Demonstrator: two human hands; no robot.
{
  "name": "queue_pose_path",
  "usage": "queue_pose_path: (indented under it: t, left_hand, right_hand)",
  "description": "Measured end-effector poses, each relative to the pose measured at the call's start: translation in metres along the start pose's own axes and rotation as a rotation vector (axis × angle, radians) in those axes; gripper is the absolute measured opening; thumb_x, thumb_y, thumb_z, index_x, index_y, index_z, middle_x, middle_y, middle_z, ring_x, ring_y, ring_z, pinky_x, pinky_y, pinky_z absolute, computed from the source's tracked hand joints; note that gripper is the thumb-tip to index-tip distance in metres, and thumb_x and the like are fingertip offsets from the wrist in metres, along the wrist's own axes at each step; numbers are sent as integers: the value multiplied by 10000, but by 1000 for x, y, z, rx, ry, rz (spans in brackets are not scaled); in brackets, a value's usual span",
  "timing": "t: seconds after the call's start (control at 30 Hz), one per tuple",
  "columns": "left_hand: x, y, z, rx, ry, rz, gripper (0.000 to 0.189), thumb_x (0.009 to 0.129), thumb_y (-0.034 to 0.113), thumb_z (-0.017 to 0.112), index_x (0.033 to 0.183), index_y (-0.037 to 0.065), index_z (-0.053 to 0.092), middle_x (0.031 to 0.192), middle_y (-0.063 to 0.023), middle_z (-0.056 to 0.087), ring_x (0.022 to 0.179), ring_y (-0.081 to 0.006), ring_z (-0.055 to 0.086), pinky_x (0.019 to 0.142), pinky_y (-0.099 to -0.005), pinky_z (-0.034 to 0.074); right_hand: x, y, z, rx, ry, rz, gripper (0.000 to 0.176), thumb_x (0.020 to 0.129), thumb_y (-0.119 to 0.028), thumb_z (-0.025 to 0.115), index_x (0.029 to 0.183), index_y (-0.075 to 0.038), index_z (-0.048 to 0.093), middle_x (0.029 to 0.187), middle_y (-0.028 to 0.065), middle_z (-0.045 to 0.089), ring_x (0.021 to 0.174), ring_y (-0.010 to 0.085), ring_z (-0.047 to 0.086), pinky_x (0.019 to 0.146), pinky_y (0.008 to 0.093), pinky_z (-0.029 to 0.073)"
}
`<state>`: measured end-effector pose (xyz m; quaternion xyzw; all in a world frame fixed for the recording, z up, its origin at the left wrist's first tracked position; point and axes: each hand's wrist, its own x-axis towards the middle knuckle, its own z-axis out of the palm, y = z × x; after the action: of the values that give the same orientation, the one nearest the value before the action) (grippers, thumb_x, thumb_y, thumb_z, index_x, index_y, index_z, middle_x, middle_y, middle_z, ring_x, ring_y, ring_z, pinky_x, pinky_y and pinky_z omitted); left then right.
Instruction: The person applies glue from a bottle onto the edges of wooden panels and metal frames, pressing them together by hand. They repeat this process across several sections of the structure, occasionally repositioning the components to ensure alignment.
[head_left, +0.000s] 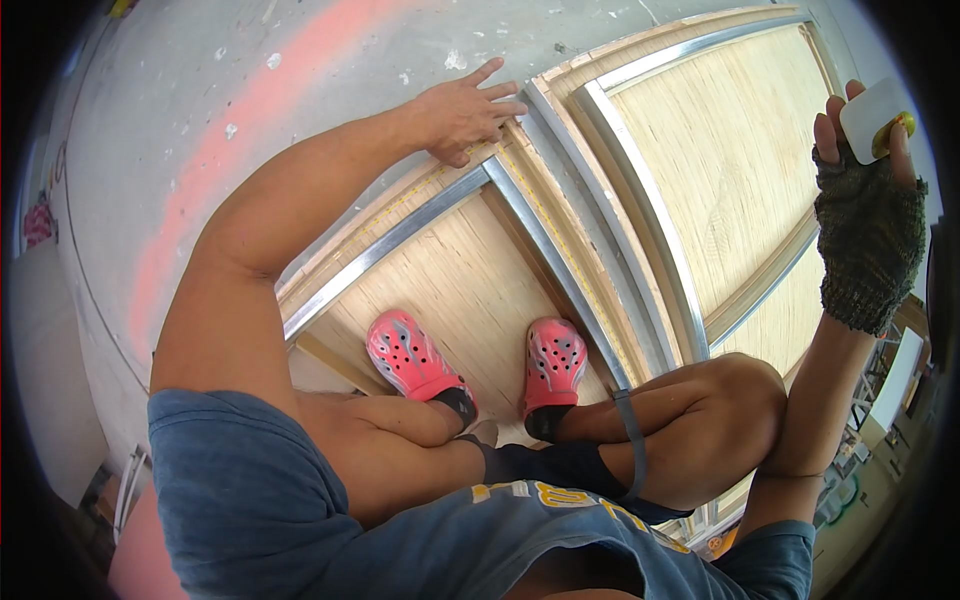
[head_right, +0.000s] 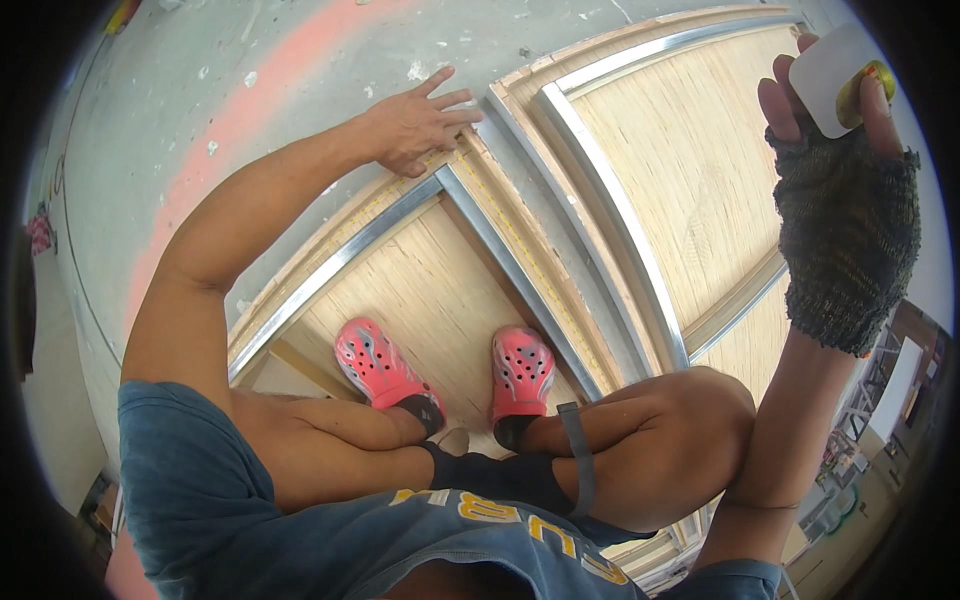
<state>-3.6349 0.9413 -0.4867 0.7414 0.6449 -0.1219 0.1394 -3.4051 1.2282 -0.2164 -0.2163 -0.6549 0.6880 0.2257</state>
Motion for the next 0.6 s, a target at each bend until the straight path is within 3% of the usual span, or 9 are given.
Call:
queue_pose_path:
  t: [0.5,0.6]
  left_hand:
    - [-5,-1,5,7,7,16,446,764,335,782,1195,219,788,1655,-64,405,1591,-283,255,1337,-598,22]
    - [-4,0,4,23,-12,7,460,762,337,783,1208,225,783,1658,-65,399,1592,-286,253,1337,-595,24]
  right_hand:
    - [3,4,-11,-15,-53,-27,687,1016,-274,713,1468,62,321,1439,311,471,1321,411,588,1085,479,570]
    - [2,0,-6,94,-58,12,684,1015,-259,712,1470,68,318,1436,312,474,1309,409,595,1075,476,581]
